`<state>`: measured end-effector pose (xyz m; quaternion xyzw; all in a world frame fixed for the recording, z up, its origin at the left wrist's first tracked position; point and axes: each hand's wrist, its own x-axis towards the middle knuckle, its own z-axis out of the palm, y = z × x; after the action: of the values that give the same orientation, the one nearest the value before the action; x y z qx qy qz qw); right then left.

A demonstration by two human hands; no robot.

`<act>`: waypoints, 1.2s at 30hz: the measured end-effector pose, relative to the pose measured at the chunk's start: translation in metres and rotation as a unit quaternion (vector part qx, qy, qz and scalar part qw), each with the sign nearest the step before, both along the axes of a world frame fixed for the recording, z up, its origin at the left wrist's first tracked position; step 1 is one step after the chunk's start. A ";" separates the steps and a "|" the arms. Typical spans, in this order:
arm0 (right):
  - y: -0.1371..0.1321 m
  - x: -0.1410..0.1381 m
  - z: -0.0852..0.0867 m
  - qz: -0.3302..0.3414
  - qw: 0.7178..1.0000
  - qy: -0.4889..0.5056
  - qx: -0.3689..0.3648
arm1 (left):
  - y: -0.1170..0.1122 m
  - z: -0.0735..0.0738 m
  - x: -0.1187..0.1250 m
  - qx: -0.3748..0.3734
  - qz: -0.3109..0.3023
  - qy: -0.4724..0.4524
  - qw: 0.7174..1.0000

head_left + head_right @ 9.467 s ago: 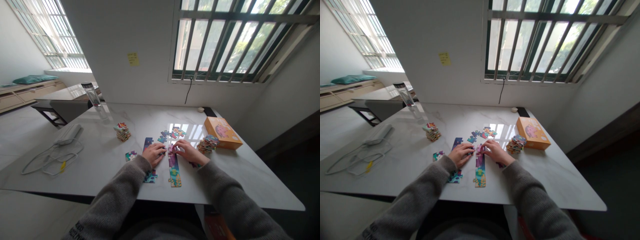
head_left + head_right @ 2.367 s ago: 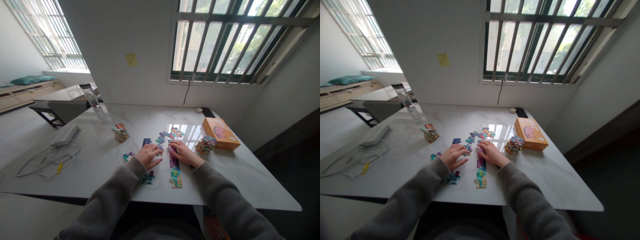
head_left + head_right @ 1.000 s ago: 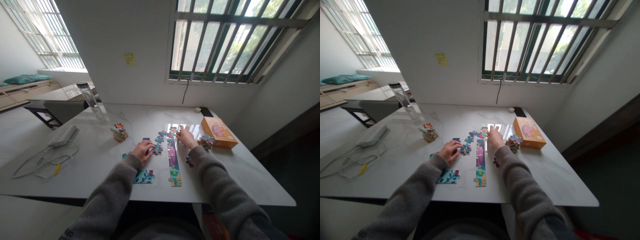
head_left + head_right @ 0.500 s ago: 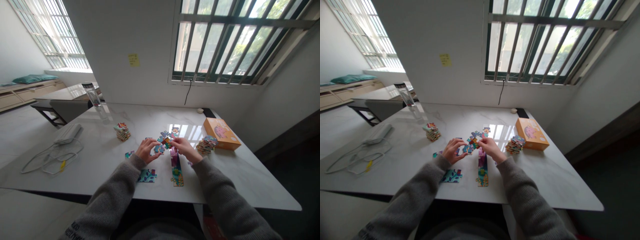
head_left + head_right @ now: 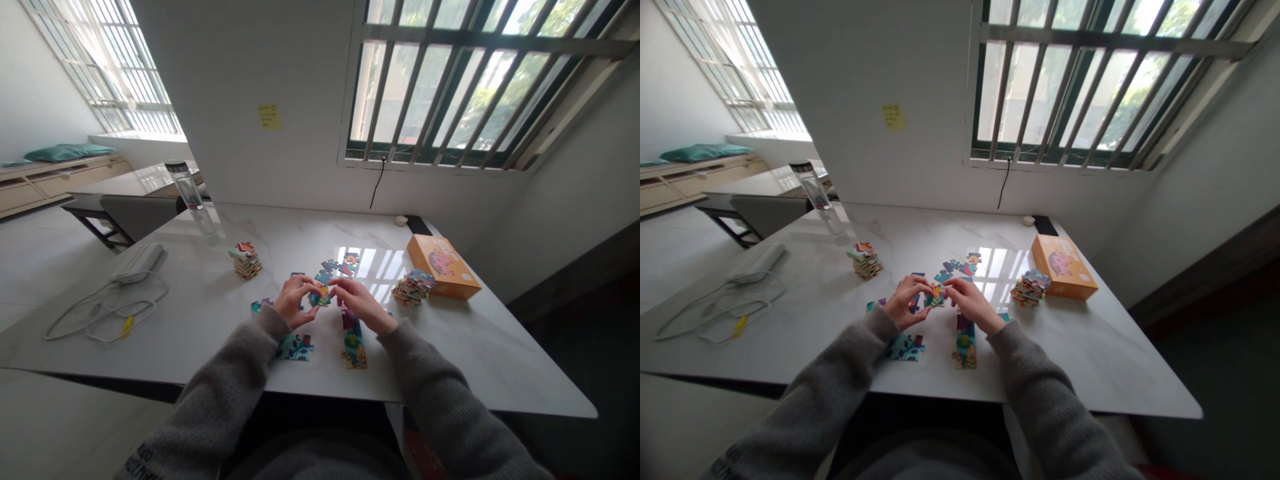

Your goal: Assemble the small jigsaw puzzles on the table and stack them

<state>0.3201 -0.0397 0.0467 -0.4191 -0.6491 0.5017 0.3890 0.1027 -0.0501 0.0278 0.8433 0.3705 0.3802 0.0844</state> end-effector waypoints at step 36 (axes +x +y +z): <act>-0.136 0.044 -0.029 0.004 0.914 -0.283 0.292 | -0.093 -0.011 0.029 -0.100 -0.058 0.124 0.985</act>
<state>0.3638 -0.1757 0.0179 -0.4090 -0.8511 0.1520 0.2919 0.1316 -0.1427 0.0169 0.8911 0.3652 0.2278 0.1436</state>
